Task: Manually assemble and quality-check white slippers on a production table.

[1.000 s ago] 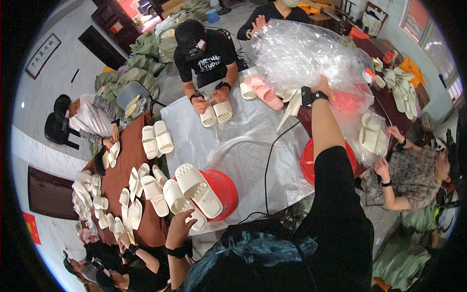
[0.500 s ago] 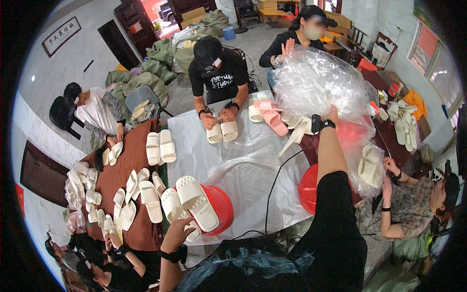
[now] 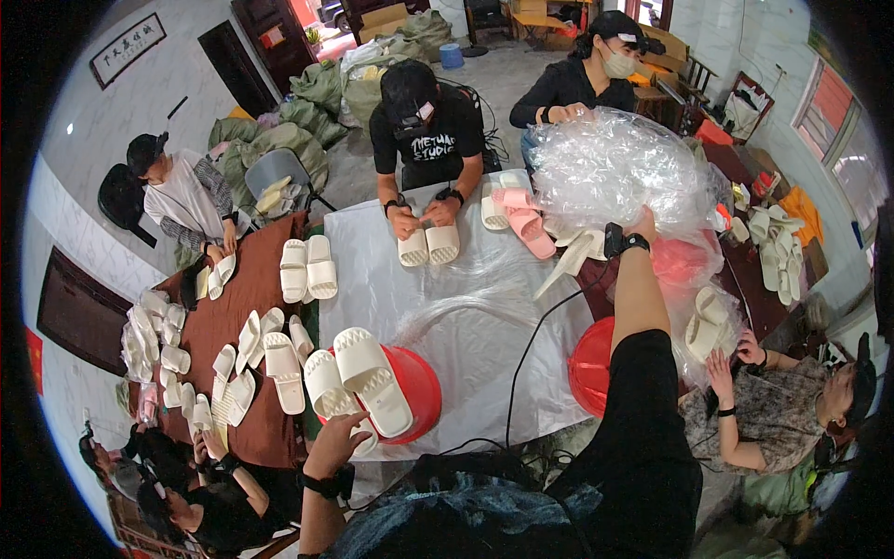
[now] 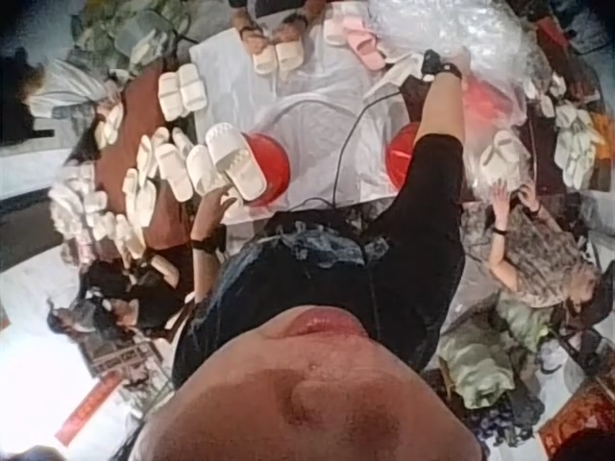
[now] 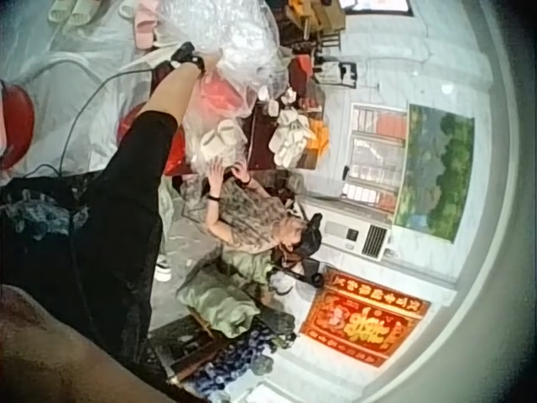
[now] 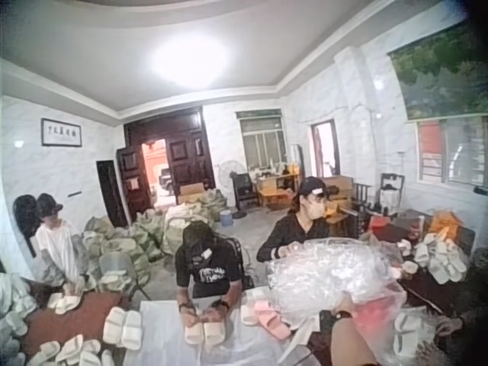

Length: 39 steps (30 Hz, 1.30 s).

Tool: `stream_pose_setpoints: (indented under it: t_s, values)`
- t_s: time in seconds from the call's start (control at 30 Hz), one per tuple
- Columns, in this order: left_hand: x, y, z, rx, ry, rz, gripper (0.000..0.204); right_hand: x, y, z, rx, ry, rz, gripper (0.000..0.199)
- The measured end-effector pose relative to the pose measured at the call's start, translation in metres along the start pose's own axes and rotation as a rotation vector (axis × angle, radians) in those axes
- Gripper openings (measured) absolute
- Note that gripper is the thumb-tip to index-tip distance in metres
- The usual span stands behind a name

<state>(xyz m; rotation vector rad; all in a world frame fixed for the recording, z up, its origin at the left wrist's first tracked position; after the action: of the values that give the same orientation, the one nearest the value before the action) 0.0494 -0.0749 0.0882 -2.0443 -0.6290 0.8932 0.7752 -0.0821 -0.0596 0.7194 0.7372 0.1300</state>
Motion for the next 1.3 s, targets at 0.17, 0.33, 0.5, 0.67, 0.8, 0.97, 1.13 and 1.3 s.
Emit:
stream_pose_setpoints:
  t_s: [0.17, 0.33, 0.5, 0.67, 0.8, 0.97, 1.13, 1.3]
  values:
    - [0.045, -0.002, -0.026, 0.011, 0.248, 0.033, 0.041, 0.076, -0.074, 0.166, -0.647, -0.619, 0.033, 0.060]
    - [0.021, -0.006, -0.026, 0.015, 0.126, 0.019, 0.041, 0.035, -0.022, 0.051, -0.266, -0.238, 0.136, 0.051]
    - [0.022, -0.006, -0.031, 0.025, 0.161, 0.019, 0.039, 0.007, -0.040, 0.057, -0.060, -0.214, 0.016, 0.051]
    - [0.021, -0.004, -0.032, 0.017, 0.137, 0.034, 0.039, -0.016, -0.036, 0.048, -0.037, -0.155, -0.128, 0.072]
    - [0.019, -0.003, -0.024, 0.009, 0.139, 0.028, 0.040, 0.001, -0.035, 0.055, 0.046, -0.258, -0.062, 0.057]
    - [0.015, -0.003, -0.015, -0.007, 0.109, 0.015, 0.042, 0.008, -0.018, 0.047, -0.123, -0.189, 0.099, 0.058]
    - [0.006, -0.007, -0.009, 0.012, 0.119, 0.001, 0.041, 0.023, -0.024, 0.045, -0.120, -0.210, 0.154, 0.070]
    - [-0.005, 0.005, 0.014, -0.009, 0.126, -0.003, 0.039, 0.011, -0.022, 0.036, -0.300, -0.184, 0.061, 0.077]
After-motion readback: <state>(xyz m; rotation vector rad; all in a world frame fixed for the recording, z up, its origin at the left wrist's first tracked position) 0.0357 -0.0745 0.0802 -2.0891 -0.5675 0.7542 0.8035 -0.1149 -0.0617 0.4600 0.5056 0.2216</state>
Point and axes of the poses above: each hand's wrist, its own x-axis towards the middle knuckle, its own y-axis out of the palm, z = x × y, the point moved 8 cm from there along x, towards the middle knuckle, and after that the axes turned 7 degrees about z, right-handed, at the moved point
